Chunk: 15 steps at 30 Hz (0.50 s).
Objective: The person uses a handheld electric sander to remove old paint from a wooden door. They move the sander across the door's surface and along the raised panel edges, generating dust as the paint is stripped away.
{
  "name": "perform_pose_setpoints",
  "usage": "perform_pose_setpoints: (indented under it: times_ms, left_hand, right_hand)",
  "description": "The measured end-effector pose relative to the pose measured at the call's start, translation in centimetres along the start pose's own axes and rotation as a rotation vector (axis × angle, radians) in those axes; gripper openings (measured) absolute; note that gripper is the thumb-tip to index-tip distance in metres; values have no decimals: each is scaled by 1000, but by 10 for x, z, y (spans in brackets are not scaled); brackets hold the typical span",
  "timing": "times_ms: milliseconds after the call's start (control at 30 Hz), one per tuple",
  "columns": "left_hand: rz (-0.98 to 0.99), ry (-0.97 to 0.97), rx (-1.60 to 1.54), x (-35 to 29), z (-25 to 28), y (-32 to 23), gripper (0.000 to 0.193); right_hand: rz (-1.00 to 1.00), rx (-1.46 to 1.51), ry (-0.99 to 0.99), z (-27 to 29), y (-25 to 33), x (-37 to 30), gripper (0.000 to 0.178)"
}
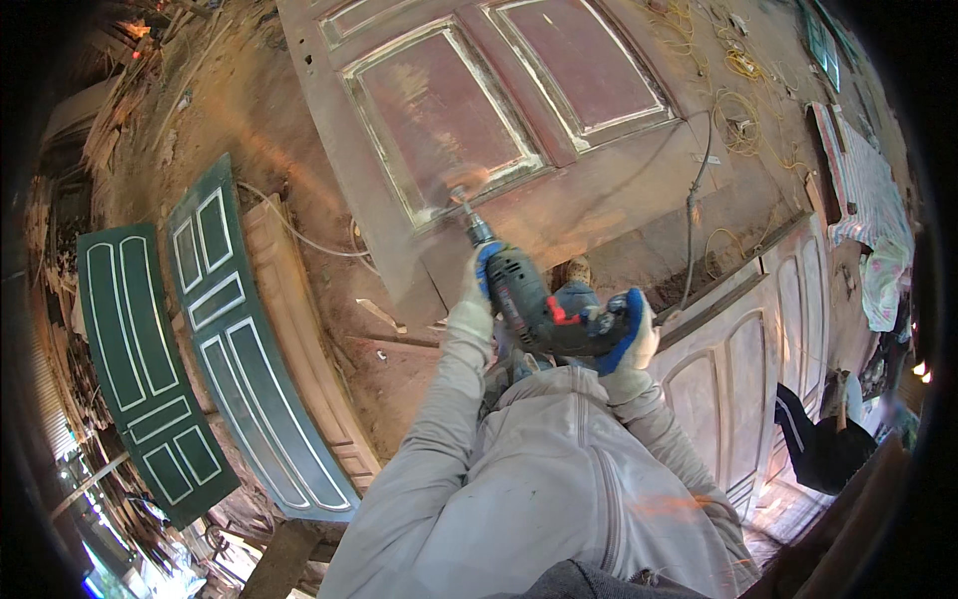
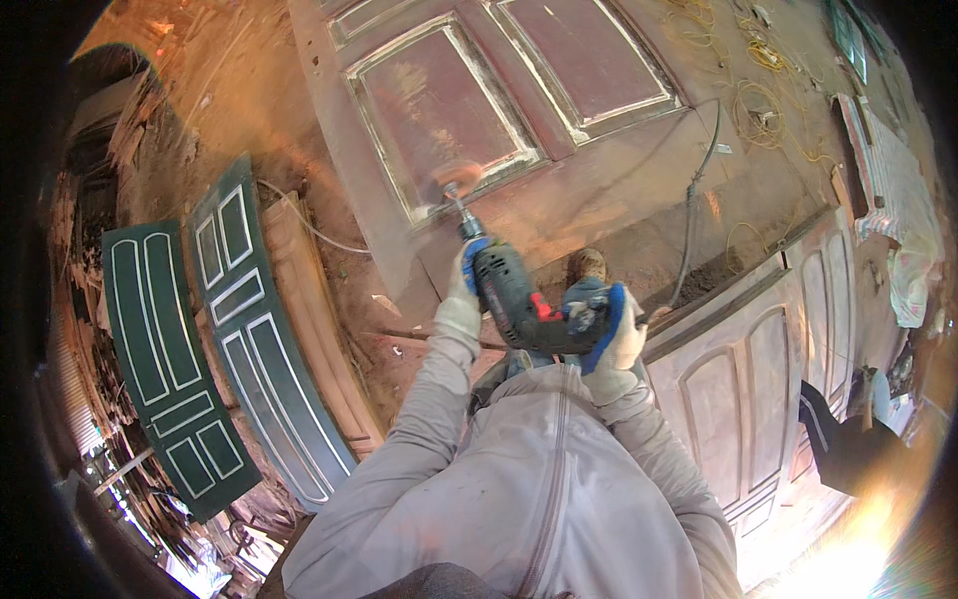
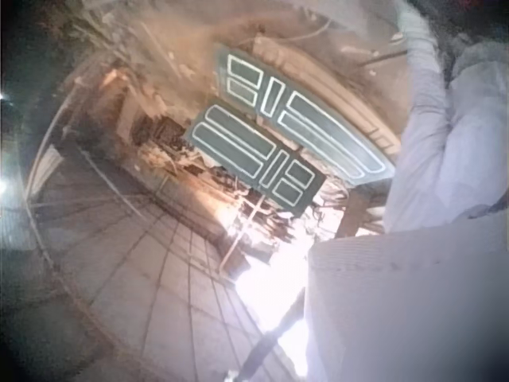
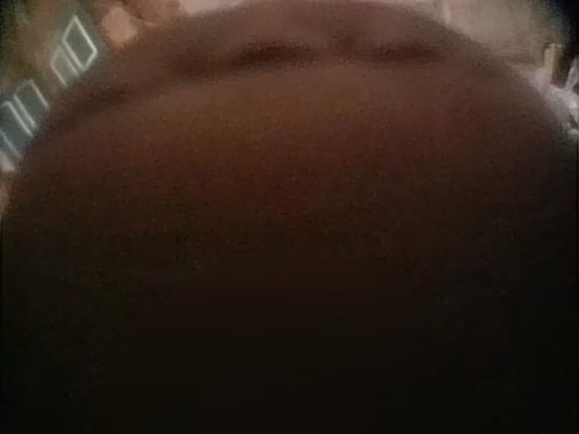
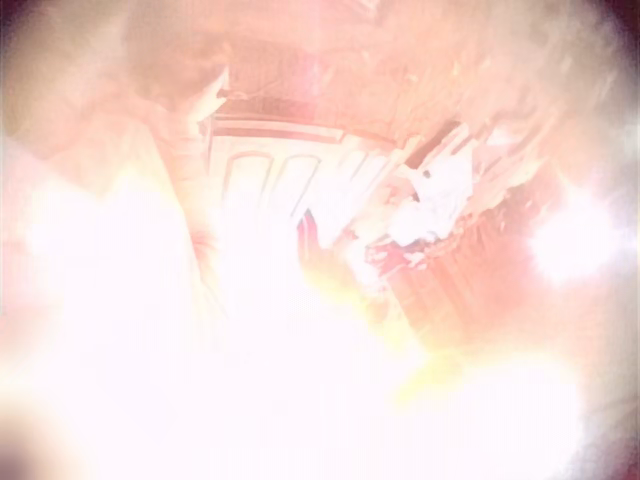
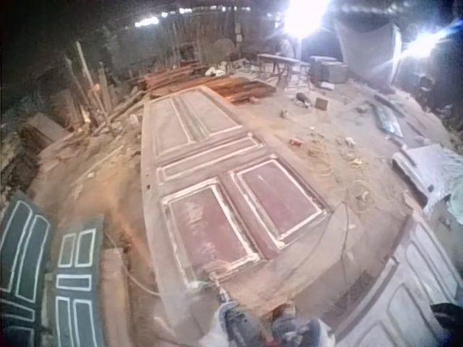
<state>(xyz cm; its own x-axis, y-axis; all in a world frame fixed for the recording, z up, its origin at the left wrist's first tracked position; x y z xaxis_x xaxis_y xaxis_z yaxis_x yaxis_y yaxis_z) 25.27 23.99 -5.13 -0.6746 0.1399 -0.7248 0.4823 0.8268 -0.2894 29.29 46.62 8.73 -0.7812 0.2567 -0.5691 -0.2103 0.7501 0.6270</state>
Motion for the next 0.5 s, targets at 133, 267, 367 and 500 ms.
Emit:
perform_pose_setpoints:
  times_ms: [133,267,367,500]
  left_hand:
    - [2,-56,27,-26,15,-18,21]
    - [6,-5,41,-9,-1,-3,22]
    - [-8,4,35,-3,6,0,22]
    - [-16,-42,-6,-26,44,-24,23]
  right_hand:
    - [36,-68,-63,3,-23,-10,27]
    - [10,83,11,-5,-12,-26,31]
    - [38,-36,-3,-6,-8,-31,29]
    - [-60,-61,14,-10,-43,-34,28]
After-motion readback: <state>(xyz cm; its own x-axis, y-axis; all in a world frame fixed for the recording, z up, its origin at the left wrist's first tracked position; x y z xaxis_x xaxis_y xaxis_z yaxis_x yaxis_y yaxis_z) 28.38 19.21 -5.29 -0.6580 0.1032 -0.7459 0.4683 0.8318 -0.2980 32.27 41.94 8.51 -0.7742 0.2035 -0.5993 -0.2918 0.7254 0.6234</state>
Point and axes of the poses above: each hand's wrist, its own x-axis towards the middle knuckle, its own z-axis out of the back of the hand, y = z × x, the point moved 10 cm from there along x, towards the middle knuckle, and after that the axes turned 5 degrees about x, right-handed, at the moved point
